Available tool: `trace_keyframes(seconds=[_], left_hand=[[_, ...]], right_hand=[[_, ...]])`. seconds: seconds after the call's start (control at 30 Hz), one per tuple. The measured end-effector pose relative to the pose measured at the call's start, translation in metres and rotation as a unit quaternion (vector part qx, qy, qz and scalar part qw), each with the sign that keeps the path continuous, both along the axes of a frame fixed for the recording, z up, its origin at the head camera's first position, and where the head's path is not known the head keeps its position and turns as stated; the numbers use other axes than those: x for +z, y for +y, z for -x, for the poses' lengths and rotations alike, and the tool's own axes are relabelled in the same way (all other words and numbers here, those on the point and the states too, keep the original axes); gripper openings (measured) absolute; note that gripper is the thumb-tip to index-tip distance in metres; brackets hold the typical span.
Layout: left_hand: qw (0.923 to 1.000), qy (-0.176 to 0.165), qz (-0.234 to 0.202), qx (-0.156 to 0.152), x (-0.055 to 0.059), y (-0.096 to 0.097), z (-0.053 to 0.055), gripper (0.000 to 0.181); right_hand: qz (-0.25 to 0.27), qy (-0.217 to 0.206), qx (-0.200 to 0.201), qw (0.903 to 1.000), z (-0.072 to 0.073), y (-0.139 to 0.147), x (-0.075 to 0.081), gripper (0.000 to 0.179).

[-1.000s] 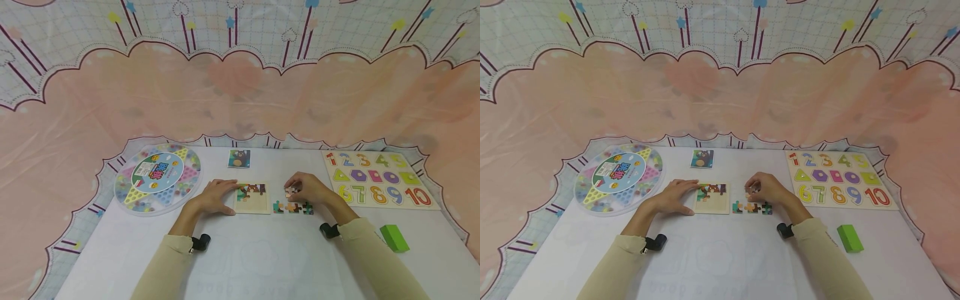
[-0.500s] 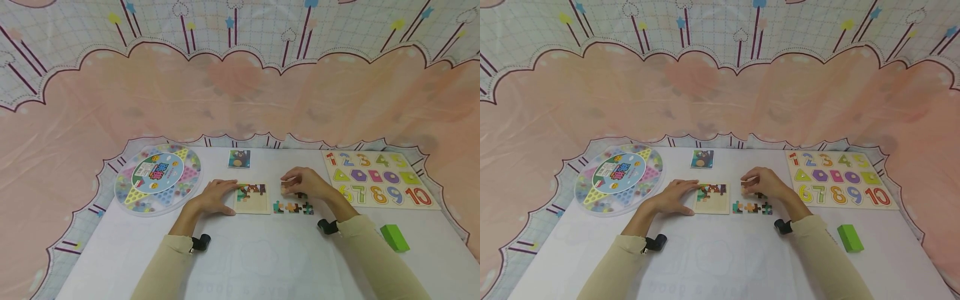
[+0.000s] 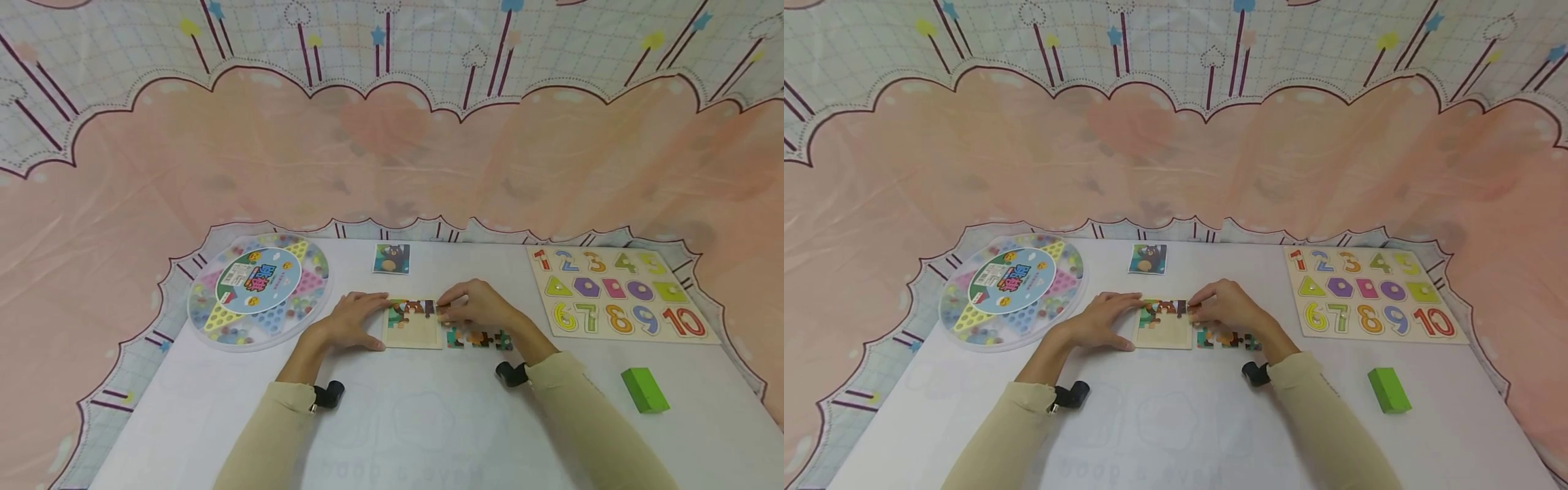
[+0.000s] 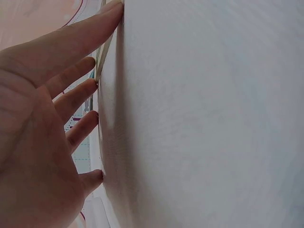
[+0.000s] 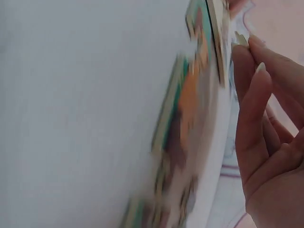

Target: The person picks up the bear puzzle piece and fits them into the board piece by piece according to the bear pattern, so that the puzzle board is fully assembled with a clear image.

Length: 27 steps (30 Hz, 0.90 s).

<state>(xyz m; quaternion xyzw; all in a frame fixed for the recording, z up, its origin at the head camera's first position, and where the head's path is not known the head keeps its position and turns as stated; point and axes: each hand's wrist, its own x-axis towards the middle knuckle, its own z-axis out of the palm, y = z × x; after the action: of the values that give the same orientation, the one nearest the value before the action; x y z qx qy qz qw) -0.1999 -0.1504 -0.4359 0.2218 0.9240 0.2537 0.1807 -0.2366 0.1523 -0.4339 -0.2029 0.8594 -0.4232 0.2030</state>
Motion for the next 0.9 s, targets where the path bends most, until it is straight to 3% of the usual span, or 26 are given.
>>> trace_keyframes(seconds=[0.17,0.43,0.63,0.9], left_hand=[[1.0000,0.003,0.003,-0.002,-0.002,0.000,0.001,0.085],[1.0000,0.001,0.003,-0.001,-0.001,0.001,0.001,0.084],[0.9999,0.003,0.011,-0.002,-0.001,0.000,0.001,0.084],[1.0000,0.000,0.003,-0.002,-0.001,0.000,0.001,0.083]], right_hand=[[-0.022,0.010,0.007,0.9997,-0.003,-0.021,-0.001,0.030],[0.000,0.022,0.043,0.9988,-0.004,-0.041,-0.002,0.033],[0.003,0.043,0.036,0.9984,-0.002,-0.051,-0.006,0.025],[-0.053,0.040,0.014,0.9977,-0.005,-0.059,-0.006,0.020]])
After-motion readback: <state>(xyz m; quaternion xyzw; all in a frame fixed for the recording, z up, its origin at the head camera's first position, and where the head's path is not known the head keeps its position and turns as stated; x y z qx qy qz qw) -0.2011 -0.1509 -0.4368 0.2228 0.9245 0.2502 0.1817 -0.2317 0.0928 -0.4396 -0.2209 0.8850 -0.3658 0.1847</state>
